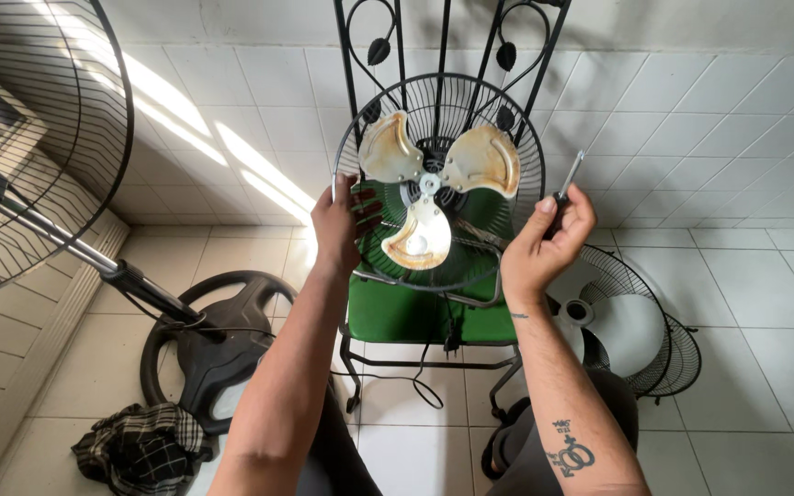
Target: The person removes the front grille and fan blade from a standing electric fan, then uses a screwdriver to loosen screws on a second fan's front grille. The person places the removed parts on the floor and a green chair.
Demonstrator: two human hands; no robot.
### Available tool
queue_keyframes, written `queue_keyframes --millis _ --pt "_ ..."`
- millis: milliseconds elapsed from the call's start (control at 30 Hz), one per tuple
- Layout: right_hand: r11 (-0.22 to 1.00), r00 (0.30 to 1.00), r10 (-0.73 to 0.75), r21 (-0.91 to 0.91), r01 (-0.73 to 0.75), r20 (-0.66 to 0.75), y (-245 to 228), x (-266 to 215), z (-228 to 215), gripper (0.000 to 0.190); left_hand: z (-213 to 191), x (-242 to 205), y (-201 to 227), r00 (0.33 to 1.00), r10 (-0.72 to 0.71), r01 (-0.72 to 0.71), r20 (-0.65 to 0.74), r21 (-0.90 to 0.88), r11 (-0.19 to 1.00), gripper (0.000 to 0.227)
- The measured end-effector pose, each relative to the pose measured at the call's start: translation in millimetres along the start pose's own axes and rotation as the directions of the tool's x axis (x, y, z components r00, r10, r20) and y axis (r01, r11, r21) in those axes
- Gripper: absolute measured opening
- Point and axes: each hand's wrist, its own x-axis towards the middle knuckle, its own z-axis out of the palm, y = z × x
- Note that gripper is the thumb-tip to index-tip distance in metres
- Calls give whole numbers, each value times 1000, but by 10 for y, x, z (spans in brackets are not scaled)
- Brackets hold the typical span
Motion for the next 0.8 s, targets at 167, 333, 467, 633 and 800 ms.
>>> queue_keyframes --millis 167,333,467,633,800 --pt "995 995 -82 48 85 -49 162 -40 25 28 -28 -89 -183 989 145 -140 18 -163 977 43" --pt "989 996 88 121 -87 1 366 38 44 28 -1 1 -286 984 178 -174 5 -203 964 43" --pt "991 992 -44 130 29 118 466 100 -97 20 -11 54 -272 986 160 -150 49 -174 973 49" --pt "911 959 239 307 -276 152 583 132 -393 23 -93 42 -220 987 92 -81 133 -85 993 69" --pt "763 785 543 214 -610 300 884 232 -697 21 -222 -28 -229 980 32 4 197 -181 984 88"
